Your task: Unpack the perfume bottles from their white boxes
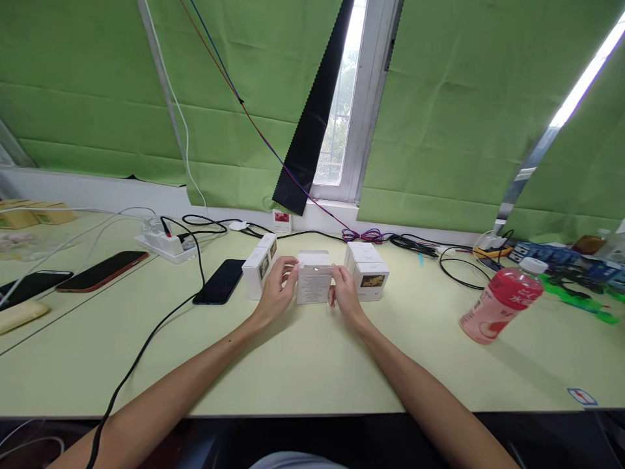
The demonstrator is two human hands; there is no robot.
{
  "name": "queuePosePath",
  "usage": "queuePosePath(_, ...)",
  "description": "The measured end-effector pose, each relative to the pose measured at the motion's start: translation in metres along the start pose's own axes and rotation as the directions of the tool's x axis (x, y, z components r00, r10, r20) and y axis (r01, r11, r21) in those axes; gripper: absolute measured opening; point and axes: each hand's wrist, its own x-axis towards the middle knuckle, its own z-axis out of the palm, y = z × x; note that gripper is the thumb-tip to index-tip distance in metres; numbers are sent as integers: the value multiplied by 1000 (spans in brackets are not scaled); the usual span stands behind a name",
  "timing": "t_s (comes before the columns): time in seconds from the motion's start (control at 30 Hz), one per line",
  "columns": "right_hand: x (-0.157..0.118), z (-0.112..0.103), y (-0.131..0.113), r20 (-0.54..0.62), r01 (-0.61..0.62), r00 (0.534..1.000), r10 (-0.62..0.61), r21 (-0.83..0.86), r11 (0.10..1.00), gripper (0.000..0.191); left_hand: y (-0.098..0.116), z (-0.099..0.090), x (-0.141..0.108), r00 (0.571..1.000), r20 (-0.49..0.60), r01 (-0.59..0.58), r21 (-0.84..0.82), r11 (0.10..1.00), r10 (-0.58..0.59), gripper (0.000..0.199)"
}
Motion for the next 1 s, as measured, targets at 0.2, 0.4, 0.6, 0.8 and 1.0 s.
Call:
queuePosePath(0.2,0,0,0,-2,-5,1000,5,14,1000,43,0,0,-2,999,3,-37,16,999,37,20)
queuePosePath(0.4,2,-1,1,1,0,1000,0,8,1000,44,2,1,-3,999,12,-33,12,999,33,22)
queuePosePath(0.6,1,0,0,-1,7,1000,-7,9,1000,43,7,-1,-4,999,30,-15,25,1000,15,27)
queuePosePath(0.8,2,-1,0,-1,-12,1000,12,6,1000,39,9,-2,-5,998,55,-21,21,1000,20,29)
queuePosePath(1.0,3,-2,2,4,-22,1000,21,17,1000,40,17,-4,-5,997,77,-24,66,998,19,34)
